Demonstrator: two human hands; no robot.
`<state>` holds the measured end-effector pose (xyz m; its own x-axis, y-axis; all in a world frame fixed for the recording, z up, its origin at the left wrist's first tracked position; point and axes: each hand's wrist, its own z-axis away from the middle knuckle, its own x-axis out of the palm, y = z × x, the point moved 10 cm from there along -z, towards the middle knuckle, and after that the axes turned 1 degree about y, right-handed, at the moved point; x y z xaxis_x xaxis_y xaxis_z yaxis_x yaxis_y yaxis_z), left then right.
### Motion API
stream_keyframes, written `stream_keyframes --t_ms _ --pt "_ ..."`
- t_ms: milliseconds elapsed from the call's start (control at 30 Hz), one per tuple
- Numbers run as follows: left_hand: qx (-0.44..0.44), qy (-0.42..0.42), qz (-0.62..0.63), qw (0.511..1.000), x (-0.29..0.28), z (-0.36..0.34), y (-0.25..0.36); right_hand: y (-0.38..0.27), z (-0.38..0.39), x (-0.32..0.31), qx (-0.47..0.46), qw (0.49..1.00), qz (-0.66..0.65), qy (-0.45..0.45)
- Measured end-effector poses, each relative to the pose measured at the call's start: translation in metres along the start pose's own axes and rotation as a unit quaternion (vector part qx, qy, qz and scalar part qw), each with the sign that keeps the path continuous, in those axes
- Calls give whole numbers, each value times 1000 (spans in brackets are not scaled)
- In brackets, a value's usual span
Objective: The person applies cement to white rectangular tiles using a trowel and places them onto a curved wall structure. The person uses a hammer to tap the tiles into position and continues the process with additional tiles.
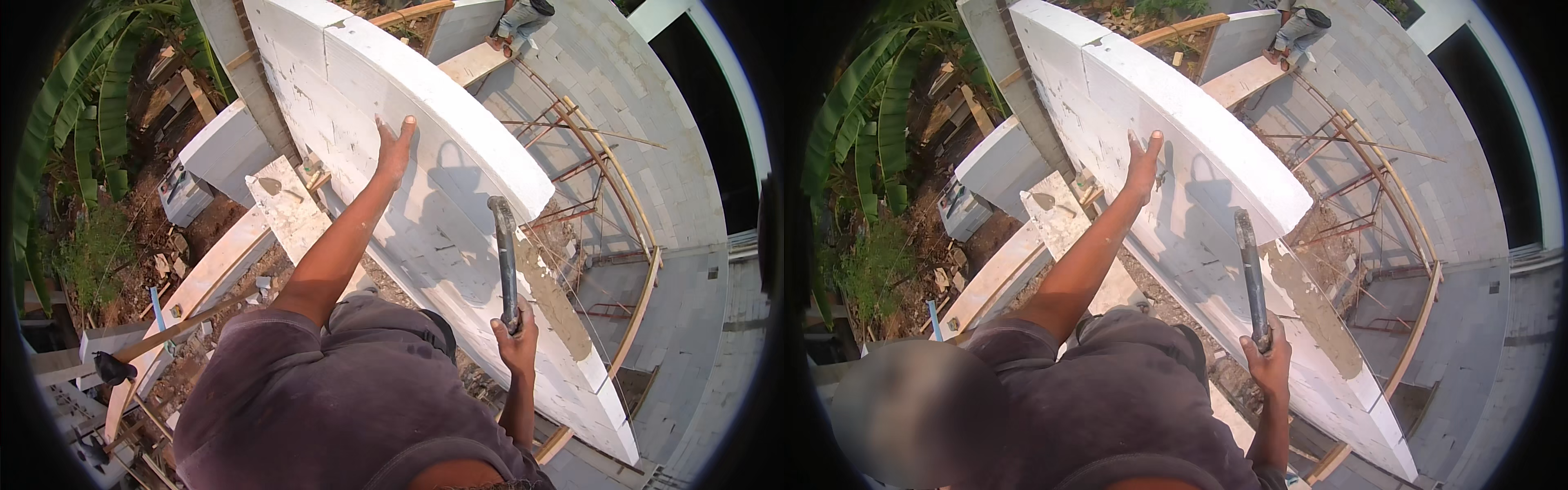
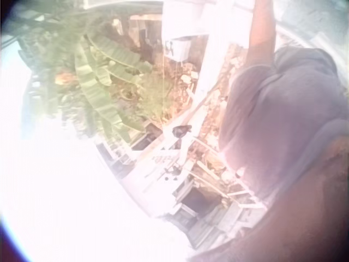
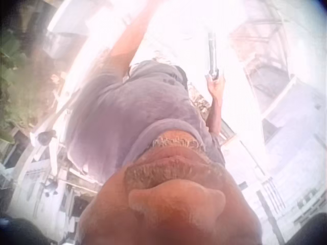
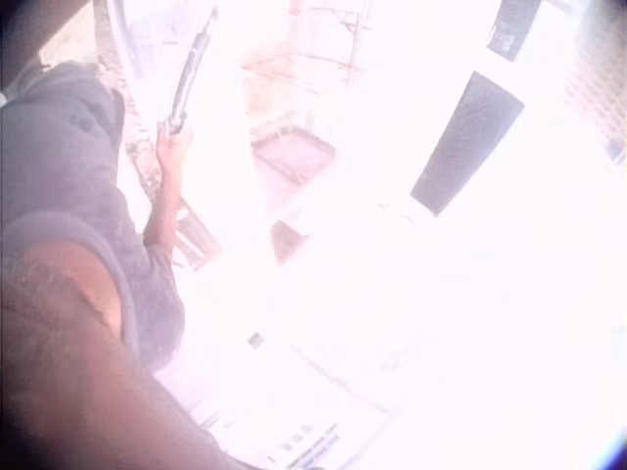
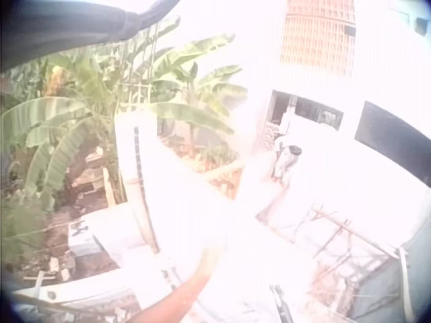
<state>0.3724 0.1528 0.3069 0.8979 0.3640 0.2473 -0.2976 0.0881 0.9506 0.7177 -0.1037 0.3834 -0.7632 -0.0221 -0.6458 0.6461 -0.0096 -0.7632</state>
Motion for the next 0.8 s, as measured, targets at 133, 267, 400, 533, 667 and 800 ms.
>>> stream_keyframes --t_ms 133,267,400,533,667,800 --pt "-116 -30 -111 987 -83 50 -128 -94 -127 -18 -189 966 169 54" --pt "-267 29 -224 937 -282 114 -313 -150 -230 3 -248 924 290 26" --pt "-384 111 -422 814 -452 244 -372 -132 -266 21 -200 895 398 10" --pt "-430 160 -333 824 -536 355 -402 -120 -274 23 -215 906 365 -6" --pt "-522 109 -397 747 -533 377 -416 -132 -261 10 -227 907 354 12" --pt "-461 41 -337 820 -435 295 -406 -144 -162 -7 -271 926 213 153"
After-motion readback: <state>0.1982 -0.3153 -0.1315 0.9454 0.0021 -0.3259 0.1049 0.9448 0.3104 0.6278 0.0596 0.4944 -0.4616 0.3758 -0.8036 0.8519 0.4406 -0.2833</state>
